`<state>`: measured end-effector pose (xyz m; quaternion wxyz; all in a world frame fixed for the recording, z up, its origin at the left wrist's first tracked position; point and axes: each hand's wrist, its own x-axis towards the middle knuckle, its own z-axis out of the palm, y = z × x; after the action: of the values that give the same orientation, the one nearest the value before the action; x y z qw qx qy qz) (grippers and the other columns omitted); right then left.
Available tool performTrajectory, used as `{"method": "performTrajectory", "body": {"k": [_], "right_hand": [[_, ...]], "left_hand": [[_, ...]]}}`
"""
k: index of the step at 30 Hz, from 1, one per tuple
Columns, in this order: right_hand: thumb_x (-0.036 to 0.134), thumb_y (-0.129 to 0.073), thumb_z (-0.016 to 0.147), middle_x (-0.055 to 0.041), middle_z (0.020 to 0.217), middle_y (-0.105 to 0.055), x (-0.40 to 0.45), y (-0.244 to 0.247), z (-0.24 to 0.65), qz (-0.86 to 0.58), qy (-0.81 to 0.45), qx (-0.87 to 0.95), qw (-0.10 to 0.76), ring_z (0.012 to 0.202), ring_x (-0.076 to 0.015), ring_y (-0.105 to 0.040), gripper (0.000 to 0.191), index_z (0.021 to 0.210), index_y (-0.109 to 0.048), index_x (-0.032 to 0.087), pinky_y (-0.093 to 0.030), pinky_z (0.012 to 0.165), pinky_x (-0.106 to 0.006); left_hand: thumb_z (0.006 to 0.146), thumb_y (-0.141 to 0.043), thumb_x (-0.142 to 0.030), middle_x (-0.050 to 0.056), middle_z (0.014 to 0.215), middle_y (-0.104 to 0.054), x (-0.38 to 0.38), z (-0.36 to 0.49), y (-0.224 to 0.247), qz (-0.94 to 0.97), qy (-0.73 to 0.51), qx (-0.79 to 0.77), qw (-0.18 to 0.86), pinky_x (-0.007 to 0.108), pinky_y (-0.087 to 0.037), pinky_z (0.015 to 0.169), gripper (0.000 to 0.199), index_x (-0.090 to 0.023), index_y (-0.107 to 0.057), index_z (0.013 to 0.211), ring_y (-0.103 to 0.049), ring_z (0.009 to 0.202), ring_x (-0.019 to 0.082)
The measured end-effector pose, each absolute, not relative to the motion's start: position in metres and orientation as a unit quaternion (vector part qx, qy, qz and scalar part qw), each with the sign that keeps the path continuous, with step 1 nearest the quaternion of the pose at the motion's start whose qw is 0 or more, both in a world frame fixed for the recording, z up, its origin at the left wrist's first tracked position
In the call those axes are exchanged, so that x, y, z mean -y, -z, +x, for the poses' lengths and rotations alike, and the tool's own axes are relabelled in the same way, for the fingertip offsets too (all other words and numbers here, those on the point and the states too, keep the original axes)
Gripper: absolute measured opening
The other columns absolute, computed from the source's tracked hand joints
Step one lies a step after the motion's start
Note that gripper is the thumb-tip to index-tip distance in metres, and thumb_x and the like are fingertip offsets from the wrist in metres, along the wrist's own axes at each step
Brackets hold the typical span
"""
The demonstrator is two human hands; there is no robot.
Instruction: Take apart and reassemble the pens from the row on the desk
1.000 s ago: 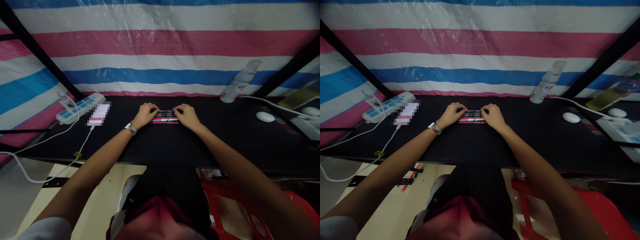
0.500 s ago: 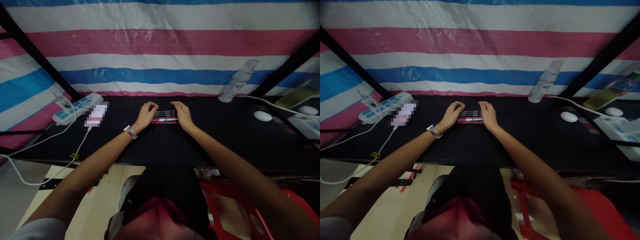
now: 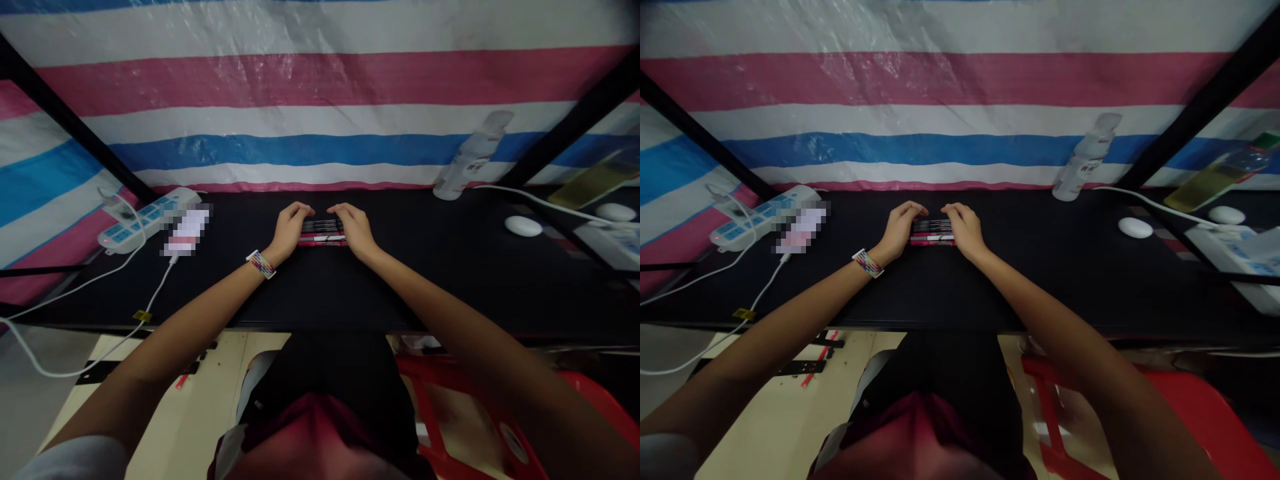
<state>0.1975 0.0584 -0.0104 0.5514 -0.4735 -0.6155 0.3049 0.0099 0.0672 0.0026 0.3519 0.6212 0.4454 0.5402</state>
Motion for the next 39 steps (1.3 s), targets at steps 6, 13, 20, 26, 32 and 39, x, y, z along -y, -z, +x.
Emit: {"method": "performTrajectory", "body": {"k": [6,13,20,26,32,39], "right_hand": [[0.043,-0.058,0.099,-0.0063,0.106,-0.082,-0.059,0.010,0.197,-0.483,-0.300,0.615,0.546,0.111,-0.0299,-0.074,0.028,0.090,-0.079,0.026,-0.052,0.108,-0.050],[0.025,-0.066,0.094,-0.0074,0.104,-0.081,-0.045,0.004,0.208,-0.473,-0.185,0.716,0.479,0.105,-0.0309,-0.072,0.014,0.087,-0.078,0.026,-0.053,0.105,-0.053],[0.016,-0.066,0.094,-0.0085,0.107,-0.080,-0.026,-0.007,0.209,-0.352,-0.083,0.844,0.396,0.118,-0.0332,-0.067,0.016,0.083,-0.074,0.025,-0.050,0.106,-0.054],[0.021,-0.069,0.093,-0.0083,0.110,-0.079,-0.023,-0.009,0.210,-0.312,-0.087,0.875,0.361,0.122,-0.0334,-0.065,0.011,0.084,-0.074,0.025,-0.047,0.110,-0.056],[0.026,-0.074,0.091,-0.0084,0.117,-0.078,-0.022,-0.013,0.212,-0.316,-0.116,0.880,0.335,0.126,-0.0350,-0.064,0.004,0.088,-0.075,0.028,-0.045,0.114,-0.059],[0.022,-0.078,0.088,-0.0082,0.120,-0.078,-0.021,-0.016,0.213,-0.301,-0.131,0.888,0.322,0.128,-0.0348,-0.063,0.008,0.084,-0.073,0.027,-0.045,0.113,-0.057]], "left_hand": [[0.100,-0.059,-0.018,0.004,0.084,-0.074,-0.067,0.010,-0.004,0.615,-0.538,-0.441,0.372,0.036,-0.052,0.092,0.027,-0.020,-0.073,0.077,-0.067,0.088,0.020],[0.097,-0.059,-0.016,0.004,0.085,-0.075,-0.066,0.006,-0.007,0.641,-0.516,-0.451,0.345,0.035,-0.051,0.090,0.024,-0.020,-0.072,0.077,-0.068,0.090,0.021],[0.100,-0.056,-0.018,0.004,0.089,-0.076,-0.067,-0.001,-0.006,0.667,-0.494,-0.445,0.335,0.034,-0.050,0.089,0.025,-0.019,-0.071,0.080,-0.068,0.088,0.020],[0.101,-0.054,-0.020,0.004,0.089,-0.075,-0.066,-0.001,-0.005,0.681,-0.486,-0.446,0.317,0.034,-0.050,0.088,0.026,-0.020,-0.070,0.081,-0.067,0.088,0.020],[0.101,-0.054,-0.021,0.004,0.088,-0.073,-0.066,-0.003,-0.003,0.695,-0.489,-0.435,0.298,0.035,-0.048,0.086,0.025,-0.021,-0.070,0.081,-0.065,0.086,0.020],[0.102,-0.054,-0.016,0.003,0.088,-0.073,-0.066,-0.002,-0.004,0.699,-0.483,-0.441,0.289,0.036,-0.049,0.086,0.026,-0.021,-0.070,0.082,-0.066,0.087,0.020]]}}
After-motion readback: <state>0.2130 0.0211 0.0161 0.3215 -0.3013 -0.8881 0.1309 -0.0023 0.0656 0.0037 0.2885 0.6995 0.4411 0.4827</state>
